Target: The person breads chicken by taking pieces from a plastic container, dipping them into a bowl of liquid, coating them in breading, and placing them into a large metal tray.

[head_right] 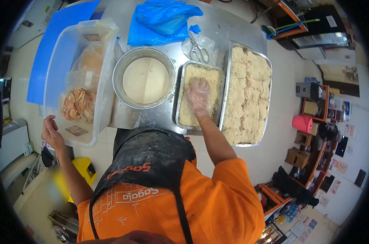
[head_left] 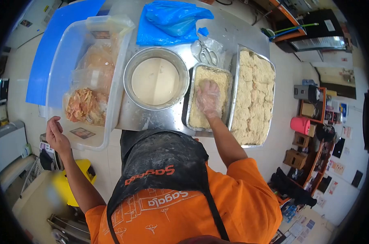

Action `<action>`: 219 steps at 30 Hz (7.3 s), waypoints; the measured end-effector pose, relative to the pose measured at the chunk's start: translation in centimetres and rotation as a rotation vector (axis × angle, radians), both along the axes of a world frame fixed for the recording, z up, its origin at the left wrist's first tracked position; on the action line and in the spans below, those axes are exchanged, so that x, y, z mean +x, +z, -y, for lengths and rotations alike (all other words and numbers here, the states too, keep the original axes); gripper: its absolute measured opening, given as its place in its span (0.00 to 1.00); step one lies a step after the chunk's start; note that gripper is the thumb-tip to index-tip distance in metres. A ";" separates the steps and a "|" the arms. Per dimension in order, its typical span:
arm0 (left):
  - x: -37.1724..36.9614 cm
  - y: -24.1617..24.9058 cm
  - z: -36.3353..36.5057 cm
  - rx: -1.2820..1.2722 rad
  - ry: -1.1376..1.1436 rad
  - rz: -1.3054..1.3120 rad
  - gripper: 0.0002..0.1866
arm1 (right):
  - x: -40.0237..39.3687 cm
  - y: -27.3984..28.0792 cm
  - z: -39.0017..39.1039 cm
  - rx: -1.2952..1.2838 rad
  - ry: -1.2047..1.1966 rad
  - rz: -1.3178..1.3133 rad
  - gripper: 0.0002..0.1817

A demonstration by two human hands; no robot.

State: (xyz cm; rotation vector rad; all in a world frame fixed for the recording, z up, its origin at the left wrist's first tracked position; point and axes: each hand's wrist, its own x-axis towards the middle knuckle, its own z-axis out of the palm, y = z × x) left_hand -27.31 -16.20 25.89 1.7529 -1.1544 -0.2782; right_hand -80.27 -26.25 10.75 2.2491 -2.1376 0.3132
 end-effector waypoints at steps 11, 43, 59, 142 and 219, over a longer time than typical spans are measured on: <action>0.5 -0.4 -0.1 -0.033 -0.017 -0.027 0.19 | -4.7 4.8 -0.4 0.586 0.204 -0.211 0.32; 1.5 -0.9 0.0 0.039 -0.021 0.017 0.19 | -6.2 17.3 -4.6 0.469 -0.203 0.567 0.29; 1.2 -0.5 0.2 0.037 -0.017 0.045 0.19 | -17.9 20.4 -11.1 0.370 -0.610 0.544 0.31; 8.3 1.1 -0.8 -0.149 -1.084 -0.589 0.04 | 41.6 15.6 3.3 1.163 0.022 1.681 0.28; 0.8 1.3 -1.2 0.036 -0.355 -0.189 0.07 | 16.2 12.2 8.7 0.745 0.674 0.119 0.14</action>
